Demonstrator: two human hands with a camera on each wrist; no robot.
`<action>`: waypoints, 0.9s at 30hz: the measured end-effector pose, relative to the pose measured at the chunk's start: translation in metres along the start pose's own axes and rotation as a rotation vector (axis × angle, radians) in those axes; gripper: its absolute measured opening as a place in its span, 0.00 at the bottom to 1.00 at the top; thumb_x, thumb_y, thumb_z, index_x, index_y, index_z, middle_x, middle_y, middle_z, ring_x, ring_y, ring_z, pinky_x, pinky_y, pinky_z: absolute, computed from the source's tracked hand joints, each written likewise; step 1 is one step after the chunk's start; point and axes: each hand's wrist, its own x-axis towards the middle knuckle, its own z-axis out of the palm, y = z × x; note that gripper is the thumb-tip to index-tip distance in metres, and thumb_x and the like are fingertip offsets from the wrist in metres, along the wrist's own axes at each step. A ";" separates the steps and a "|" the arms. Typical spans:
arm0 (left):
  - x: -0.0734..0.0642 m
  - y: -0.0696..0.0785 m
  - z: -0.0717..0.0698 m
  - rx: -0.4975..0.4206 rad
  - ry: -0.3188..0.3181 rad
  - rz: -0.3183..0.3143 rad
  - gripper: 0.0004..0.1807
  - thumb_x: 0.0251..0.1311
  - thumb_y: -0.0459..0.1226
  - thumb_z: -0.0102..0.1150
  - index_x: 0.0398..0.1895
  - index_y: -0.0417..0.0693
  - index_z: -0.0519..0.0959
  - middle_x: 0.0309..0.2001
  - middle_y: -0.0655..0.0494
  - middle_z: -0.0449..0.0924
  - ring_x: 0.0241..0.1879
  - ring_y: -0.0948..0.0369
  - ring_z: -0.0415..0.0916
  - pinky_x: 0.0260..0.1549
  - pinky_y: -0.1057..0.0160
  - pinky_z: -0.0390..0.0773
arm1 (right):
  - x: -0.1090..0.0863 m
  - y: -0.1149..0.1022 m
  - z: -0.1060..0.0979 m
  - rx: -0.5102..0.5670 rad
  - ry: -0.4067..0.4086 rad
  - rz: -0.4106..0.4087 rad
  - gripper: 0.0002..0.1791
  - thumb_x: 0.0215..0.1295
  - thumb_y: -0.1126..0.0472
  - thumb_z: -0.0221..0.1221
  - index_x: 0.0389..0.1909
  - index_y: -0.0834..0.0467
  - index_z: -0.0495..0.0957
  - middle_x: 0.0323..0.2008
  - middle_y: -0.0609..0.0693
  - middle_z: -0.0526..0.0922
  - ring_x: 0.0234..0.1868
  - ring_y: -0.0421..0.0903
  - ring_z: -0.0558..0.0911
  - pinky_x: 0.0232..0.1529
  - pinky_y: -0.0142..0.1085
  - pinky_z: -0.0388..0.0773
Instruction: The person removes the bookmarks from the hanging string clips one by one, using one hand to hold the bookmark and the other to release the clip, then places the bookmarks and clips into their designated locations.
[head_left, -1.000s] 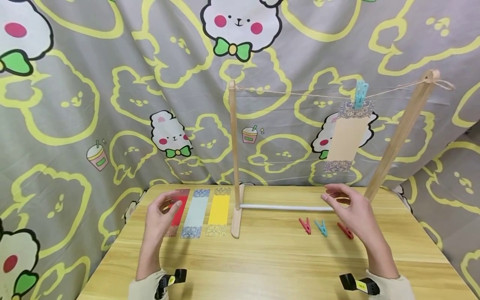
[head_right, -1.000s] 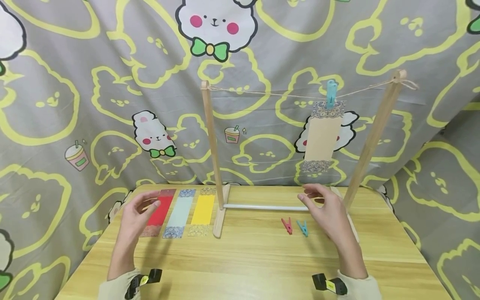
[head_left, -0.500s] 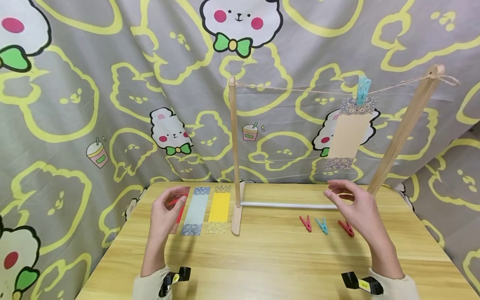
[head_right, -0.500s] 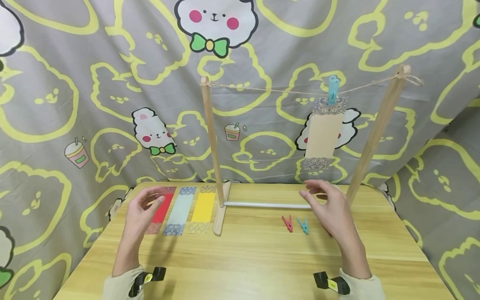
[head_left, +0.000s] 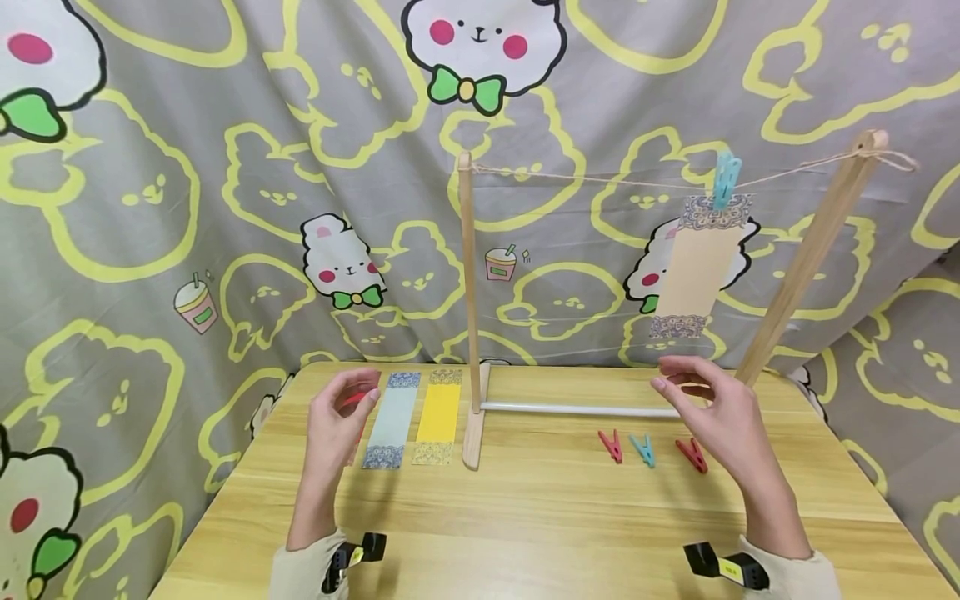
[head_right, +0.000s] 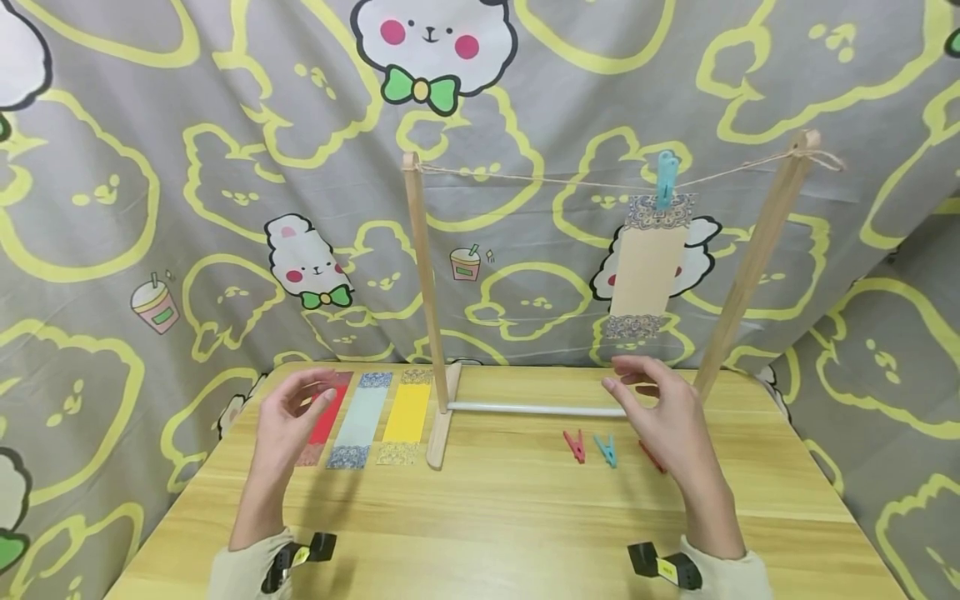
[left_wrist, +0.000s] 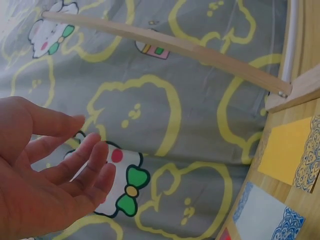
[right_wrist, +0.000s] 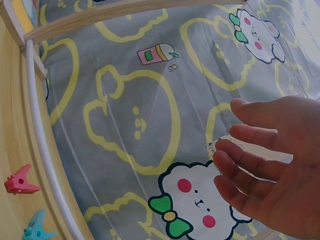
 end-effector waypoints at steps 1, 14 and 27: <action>-0.001 0.000 0.001 0.004 0.001 -0.006 0.14 0.65 0.24 0.63 0.53 0.36 0.82 0.49 0.40 0.83 0.47 0.62 0.80 0.49 0.73 0.78 | 0.000 0.000 -0.001 -0.001 0.001 0.001 0.15 0.67 0.62 0.69 0.53 0.57 0.84 0.43 0.52 0.86 0.42 0.26 0.78 0.47 0.17 0.73; -0.002 0.009 0.023 -0.052 -0.013 0.022 0.16 0.63 0.20 0.62 0.53 0.35 0.82 0.48 0.38 0.83 0.46 0.57 0.82 0.45 0.71 0.80 | -0.001 -0.004 -0.014 0.007 0.049 0.042 0.15 0.68 0.59 0.68 0.53 0.57 0.84 0.42 0.48 0.85 0.43 0.27 0.80 0.41 0.17 0.74; -0.007 0.001 0.048 -0.121 -0.112 0.191 0.16 0.60 0.22 0.67 0.52 0.32 0.81 0.47 0.43 0.84 0.47 0.43 0.81 0.49 0.66 0.83 | -0.003 0.005 -0.025 0.086 0.090 0.071 0.16 0.66 0.66 0.68 0.54 0.60 0.84 0.46 0.45 0.86 0.45 0.30 0.82 0.45 0.16 0.75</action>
